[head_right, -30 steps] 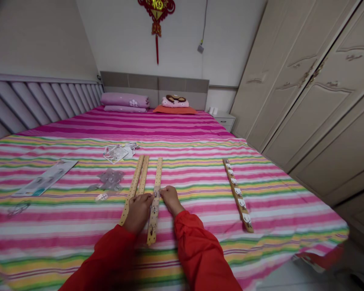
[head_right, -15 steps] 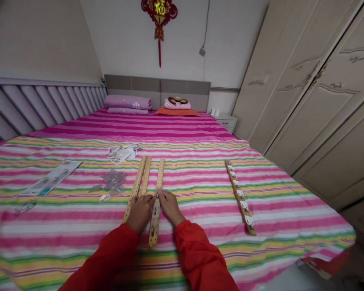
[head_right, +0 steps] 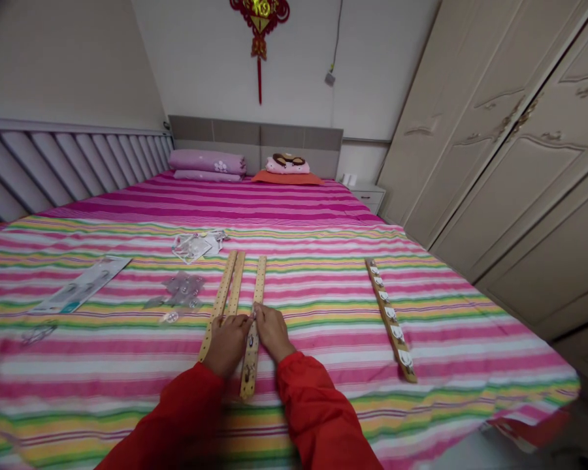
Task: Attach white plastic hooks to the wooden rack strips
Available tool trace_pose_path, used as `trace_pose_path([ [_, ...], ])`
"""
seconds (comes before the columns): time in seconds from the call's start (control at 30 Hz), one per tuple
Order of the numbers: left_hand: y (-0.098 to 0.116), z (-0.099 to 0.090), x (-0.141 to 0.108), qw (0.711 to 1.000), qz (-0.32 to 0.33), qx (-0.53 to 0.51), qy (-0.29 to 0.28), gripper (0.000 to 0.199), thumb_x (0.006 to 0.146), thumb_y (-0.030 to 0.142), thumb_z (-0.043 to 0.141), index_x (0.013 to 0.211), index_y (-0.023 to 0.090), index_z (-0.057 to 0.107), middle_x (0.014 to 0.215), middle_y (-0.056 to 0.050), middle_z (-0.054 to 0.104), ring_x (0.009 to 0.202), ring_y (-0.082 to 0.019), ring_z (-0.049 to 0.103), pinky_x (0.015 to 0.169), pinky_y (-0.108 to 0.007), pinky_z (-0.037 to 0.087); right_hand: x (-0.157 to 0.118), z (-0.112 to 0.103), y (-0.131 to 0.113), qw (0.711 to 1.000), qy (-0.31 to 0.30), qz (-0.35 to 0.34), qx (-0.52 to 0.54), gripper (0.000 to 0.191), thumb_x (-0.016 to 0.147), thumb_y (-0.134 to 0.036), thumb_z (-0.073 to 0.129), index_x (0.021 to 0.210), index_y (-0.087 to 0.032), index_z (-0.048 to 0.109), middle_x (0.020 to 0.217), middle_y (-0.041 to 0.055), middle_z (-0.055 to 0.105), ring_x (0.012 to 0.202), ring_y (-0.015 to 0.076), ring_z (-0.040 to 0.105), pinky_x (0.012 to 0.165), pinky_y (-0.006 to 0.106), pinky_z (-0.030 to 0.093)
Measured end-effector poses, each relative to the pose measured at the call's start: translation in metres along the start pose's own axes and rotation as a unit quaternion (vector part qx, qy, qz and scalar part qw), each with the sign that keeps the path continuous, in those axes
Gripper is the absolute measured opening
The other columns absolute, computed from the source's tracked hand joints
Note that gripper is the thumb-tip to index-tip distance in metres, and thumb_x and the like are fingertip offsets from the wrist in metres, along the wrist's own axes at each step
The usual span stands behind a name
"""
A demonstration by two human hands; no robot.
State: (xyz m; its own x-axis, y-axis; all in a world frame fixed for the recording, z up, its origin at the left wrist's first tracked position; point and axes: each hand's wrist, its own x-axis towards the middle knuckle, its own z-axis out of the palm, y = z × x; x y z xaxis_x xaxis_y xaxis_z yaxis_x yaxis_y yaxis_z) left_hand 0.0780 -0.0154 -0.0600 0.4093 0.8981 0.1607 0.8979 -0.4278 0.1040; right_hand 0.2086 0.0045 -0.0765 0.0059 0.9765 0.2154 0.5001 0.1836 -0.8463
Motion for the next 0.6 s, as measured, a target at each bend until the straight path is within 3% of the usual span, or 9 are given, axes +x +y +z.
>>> trace_pose_path([
  [0.23,0.000,0.001,-0.003,0.999,0.001,-0.024,0.027,0.033,0.087,0.011,0.048,0.115,0.023,0.062,0.110,-0.008,0.067,0.106,-0.025,0.057,0.097,-0.054,0.029,0.005,0.004,0.013,0.998,0.019,0.009,0.067,0.047,0.091,-0.052,0.038,0.095,-0.022,0.074,0.091,0.0053,0.075,0.084,0.0238,0.065,0.079,0.033,0.048],
  [0.4,-0.004,0.004,-0.005,0.989,-0.013,-0.130,0.074,0.037,0.084,0.008,0.046,0.108,0.027,0.068,0.111,-0.005,0.068,0.106,-0.022,0.059,0.099,-0.050,0.033,0.006,0.002,0.025,0.980,0.038,0.012,0.194,0.050,0.087,-0.056,0.043,0.113,-0.022,0.068,0.101,0.0057,0.072,0.100,0.0247,0.061,0.088,0.037,0.047],
  [0.53,-0.037,0.002,-0.011,0.953,0.001,-0.253,0.168,0.034,0.086,0.018,0.044,0.111,0.021,0.067,0.112,-0.008,0.066,0.106,-0.019,0.059,0.093,-0.037,0.045,0.002,0.005,0.036,0.971,0.083,0.025,0.222,0.055,0.083,-0.056,0.051,0.125,-0.021,0.061,0.096,0.0068,0.071,0.097,0.0254,0.060,0.082,0.038,0.048],
  [0.6,-0.065,0.000,-0.018,0.935,-0.042,-0.263,0.234,0.034,0.085,0.025,0.044,0.109,0.019,0.066,0.110,-0.009,0.066,0.105,-0.022,0.059,0.093,-0.038,0.046,0.001,0.007,0.039,0.970,0.093,0.027,0.224,0.054,0.083,-0.056,0.051,0.123,-0.021,0.062,0.088,0.0064,0.070,0.089,0.0251,0.061,0.076,0.038,0.049],
])
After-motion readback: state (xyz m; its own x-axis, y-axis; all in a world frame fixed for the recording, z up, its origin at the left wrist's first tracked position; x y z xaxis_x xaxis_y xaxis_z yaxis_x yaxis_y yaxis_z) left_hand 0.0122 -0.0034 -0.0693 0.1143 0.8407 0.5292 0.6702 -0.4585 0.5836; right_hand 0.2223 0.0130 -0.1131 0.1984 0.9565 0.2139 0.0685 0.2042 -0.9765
